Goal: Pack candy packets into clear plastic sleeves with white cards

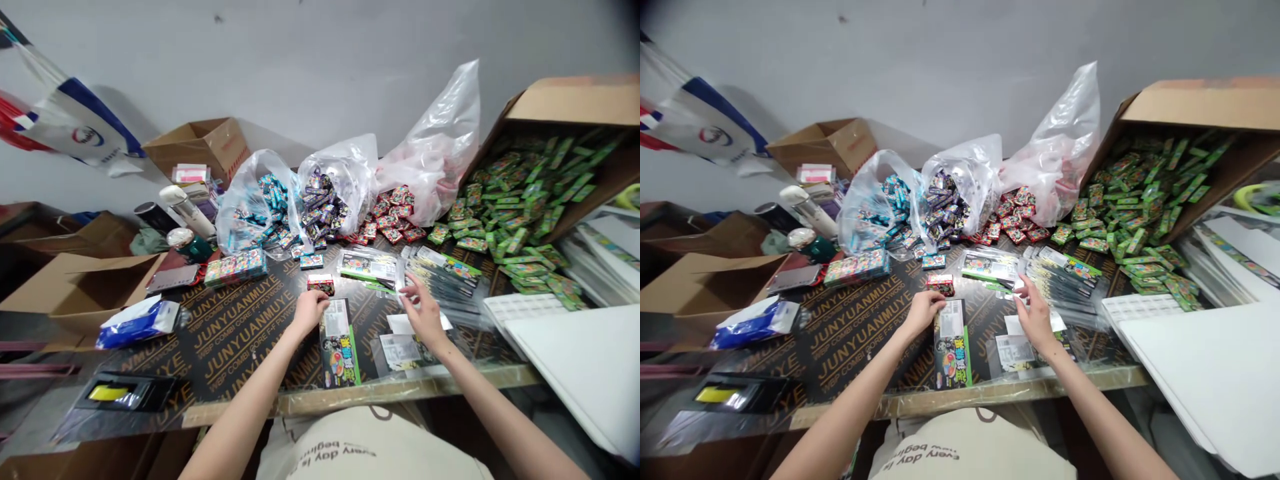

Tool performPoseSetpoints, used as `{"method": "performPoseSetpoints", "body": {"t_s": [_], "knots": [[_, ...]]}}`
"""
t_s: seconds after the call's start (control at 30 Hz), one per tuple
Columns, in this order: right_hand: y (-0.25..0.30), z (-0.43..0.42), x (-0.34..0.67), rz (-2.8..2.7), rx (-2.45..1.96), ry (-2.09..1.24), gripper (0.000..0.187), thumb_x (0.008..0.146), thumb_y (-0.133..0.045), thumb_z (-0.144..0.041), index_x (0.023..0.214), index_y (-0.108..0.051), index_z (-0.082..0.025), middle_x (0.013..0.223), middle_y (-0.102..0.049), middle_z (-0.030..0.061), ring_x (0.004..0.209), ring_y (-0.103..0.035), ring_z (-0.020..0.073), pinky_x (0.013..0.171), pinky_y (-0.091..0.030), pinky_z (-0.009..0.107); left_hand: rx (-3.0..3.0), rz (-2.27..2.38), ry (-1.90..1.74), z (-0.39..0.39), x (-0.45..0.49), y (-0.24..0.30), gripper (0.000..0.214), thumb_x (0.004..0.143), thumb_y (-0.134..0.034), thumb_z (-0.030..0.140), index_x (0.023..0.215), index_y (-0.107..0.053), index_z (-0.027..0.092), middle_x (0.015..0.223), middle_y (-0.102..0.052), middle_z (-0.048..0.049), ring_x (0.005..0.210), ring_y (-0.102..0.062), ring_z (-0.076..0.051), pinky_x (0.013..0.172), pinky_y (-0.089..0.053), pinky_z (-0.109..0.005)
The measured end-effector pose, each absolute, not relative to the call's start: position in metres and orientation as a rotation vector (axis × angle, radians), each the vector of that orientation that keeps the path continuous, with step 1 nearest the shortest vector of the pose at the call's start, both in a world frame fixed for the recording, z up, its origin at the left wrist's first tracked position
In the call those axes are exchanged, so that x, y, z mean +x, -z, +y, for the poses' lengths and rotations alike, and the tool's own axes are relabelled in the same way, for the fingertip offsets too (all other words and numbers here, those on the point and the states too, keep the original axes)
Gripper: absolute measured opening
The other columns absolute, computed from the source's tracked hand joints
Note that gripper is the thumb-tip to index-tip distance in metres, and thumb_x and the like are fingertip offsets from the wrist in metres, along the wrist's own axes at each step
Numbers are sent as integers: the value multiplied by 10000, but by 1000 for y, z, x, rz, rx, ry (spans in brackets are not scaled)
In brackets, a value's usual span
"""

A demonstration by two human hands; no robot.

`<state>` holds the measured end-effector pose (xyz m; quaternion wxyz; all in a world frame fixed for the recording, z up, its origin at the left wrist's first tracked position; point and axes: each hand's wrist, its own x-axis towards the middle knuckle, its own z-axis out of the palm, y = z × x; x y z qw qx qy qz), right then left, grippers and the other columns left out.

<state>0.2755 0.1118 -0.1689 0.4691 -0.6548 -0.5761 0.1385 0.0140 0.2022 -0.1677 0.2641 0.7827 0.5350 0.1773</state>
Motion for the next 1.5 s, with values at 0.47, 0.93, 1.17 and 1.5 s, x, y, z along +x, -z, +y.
{"method": "performPoseSetpoints", "body": {"t_s": [0.47, 0.93, 1.17, 1.5], "knots": [[94, 171, 185, -1543, -1103, -1349, 672, 661, -633, -197, 1271, -354, -220, 633, -536, -61, 584, -501, 96, 585, -391, 226, 1918, 1148, -898, 165, 1, 127, 97, 700, -603, 138, 742, -685, 166, 729, -653, -39, 686, -593, -147, 655, -451, -248], [104, 175, 174, -1728, -1165, -1365, 619, 640, -652, -215, 1209, -410, -204, 567, -477, -79, 518, -459, 86, 495, -339, 186, 1824, 1266, -1056, 153, 13, 125, 71, 624, -679, 192, 672, -639, 157, 669, -642, -17, 647, -581, -144, 649, -432, -265], [114, 165, 167, -1042, -1241, -1629, 789, 524, -656, -115, 1244, -364, -249, 731, -549, -39, 603, -523, 99, 588, -415, 219, 1619, 1161, -1095, 153, 13, 137, 234, 597, -715, 198, 806, -615, 166, 735, -631, -1, 694, -580, -137, 667, -445, -252], [142, 139, 179, -835, -1246, -1670, 591, 800, -401, -600, 1316, -276, -341, 997, -613, 39, 845, -593, 168, 652, -451, 275, 1598, 1001, -1013, 114, -13, 135, 206, 744, -595, 233, 927, -659, 163, 941, -686, -67, 881, -618, -215, 867, -445, -401]]}}
